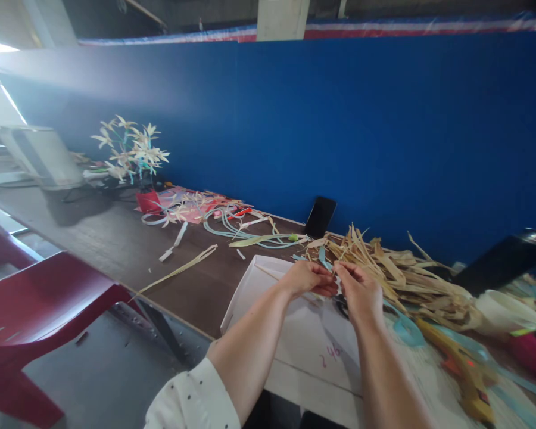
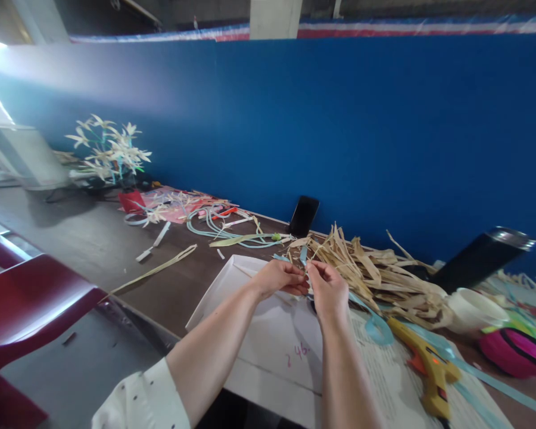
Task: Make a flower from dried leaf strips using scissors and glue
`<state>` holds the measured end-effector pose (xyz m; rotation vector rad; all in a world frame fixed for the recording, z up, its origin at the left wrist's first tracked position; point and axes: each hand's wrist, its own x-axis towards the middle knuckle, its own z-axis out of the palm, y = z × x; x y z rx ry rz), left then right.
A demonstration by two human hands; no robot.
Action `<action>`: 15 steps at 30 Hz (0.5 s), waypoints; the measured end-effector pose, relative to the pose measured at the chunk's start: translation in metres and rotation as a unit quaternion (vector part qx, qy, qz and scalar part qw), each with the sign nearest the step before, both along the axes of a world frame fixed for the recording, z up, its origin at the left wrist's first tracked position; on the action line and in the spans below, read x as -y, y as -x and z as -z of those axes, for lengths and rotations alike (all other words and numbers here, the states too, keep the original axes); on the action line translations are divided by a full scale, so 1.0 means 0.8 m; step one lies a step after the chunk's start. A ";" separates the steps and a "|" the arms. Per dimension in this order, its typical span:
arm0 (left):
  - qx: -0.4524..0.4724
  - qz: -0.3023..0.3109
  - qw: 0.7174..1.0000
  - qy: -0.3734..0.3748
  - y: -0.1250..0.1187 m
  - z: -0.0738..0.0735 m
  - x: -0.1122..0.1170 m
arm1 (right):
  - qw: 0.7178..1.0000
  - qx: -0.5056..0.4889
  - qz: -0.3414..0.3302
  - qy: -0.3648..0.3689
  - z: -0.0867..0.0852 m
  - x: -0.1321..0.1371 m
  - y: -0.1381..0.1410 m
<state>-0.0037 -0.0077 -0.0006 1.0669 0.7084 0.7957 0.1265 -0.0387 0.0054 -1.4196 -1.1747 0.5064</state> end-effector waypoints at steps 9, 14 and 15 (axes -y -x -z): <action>-0.004 0.000 1.000 0.005 0.001 -0.010 0.005 | 1.000 0.006 -0.005 -0.006 0.002 0.000 -0.001; -0.014 0.003 1.000 0.004 0.000 -0.008 0.005 | 1.000 -0.005 -0.004 -0.010 0.004 -0.001 0.000; -0.017 0.003 1.000 0.006 -0.001 -0.008 0.006 | 1.000 -0.007 -0.006 -0.009 0.004 -0.001 0.000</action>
